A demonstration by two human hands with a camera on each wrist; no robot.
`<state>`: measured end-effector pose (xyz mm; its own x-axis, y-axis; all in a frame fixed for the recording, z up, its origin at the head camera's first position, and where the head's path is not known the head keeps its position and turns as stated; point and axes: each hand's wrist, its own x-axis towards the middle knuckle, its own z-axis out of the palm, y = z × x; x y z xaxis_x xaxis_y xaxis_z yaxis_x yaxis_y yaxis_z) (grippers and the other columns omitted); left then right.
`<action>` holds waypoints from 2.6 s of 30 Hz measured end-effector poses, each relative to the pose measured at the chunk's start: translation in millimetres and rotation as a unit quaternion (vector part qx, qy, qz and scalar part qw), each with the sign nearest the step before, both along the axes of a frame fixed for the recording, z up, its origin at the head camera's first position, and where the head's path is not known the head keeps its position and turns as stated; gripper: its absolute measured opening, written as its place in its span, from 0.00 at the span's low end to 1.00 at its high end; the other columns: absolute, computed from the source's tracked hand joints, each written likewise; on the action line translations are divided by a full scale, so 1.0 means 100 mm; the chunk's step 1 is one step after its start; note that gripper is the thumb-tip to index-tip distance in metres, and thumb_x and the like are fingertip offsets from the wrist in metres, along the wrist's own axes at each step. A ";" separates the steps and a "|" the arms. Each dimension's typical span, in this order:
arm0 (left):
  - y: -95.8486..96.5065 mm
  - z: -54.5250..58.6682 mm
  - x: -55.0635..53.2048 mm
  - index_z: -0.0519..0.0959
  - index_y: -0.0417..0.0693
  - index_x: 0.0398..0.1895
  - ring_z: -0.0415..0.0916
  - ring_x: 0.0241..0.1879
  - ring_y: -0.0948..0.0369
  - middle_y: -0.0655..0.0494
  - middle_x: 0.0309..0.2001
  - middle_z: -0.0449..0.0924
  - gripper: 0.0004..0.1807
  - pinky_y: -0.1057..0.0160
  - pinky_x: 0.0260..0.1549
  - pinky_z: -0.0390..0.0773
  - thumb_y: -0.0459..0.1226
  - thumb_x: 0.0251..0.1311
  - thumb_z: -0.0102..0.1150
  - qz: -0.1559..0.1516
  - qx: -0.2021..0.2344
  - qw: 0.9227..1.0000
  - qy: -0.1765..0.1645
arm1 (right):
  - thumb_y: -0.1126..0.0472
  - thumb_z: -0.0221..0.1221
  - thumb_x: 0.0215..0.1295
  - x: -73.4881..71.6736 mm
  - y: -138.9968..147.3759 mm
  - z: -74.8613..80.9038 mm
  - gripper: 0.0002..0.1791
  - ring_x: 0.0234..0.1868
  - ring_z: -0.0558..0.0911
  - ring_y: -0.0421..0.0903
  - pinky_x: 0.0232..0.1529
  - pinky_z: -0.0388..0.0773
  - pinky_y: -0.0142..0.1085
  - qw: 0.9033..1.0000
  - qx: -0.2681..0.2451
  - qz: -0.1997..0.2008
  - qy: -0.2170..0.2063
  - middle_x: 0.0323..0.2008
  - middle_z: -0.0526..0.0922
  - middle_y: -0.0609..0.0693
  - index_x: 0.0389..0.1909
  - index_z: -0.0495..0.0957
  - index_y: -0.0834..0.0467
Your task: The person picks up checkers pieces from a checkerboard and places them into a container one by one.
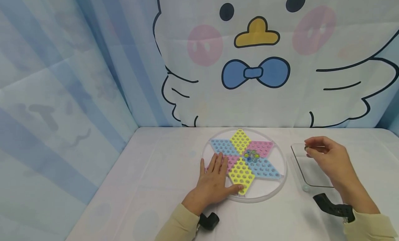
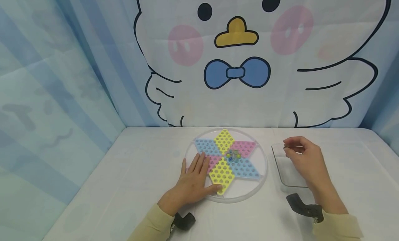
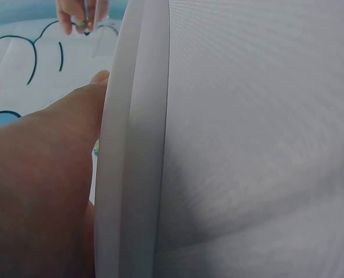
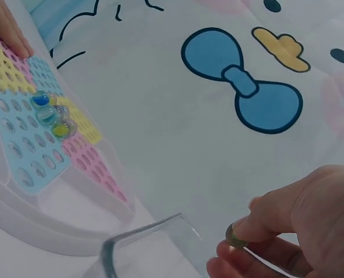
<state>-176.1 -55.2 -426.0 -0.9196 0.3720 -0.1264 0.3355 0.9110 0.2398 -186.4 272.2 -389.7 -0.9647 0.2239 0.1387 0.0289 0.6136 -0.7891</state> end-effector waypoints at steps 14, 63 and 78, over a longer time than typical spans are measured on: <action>0.00 0.00 0.00 0.40 0.50 0.81 0.26 0.81 0.54 0.52 0.82 0.30 0.59 0.37 0.74 0.27 0.76 0.57 0.39 0.005 -0.004 1.000 0.001 | 0.65 0.56 0.68 -0.03 0.08 -0.12 0.15 0.44 0.82 0.58 0.32 0.74 0.30 0.996 0.084 0.031 -0.020 0.48 0.80 0.67 0.53 0.75 0.66; -0.01 0.00 0.00 0.41 0.49 0.81 0.29 0.81 0.54 0.51 0.82 0.32 0.59 0.37 0.74 0.30 0.76 0.58 0.40 0.001 0.003 1.000 0.007 | 0.62 0.53 0.72 0.05 -0.10 0.16 0.12 0.50 0.79 0.61 0.33 0.69 0.20 0.991 0.104 0.035 0.073 0.47 0.82 0.64 0.50 0.77 0.62; -0.01 0.00 0.00 0.41 0.50 0.81 0.29 0.81 0.54 0.51 0.82 0.32 0.58 0.37 0.74 0.30 0.76 0.58 0.39 0.000 0.003 1.000 0.007 | 0.60 0.55 0.72 0.08 -0.42 0.20 0.12 0.42 0.75 0.28 0.38 0.66 0.09 0.989 0.061 0.058 0.118 0.47 0.83 0.61 0.50 0.78 0.61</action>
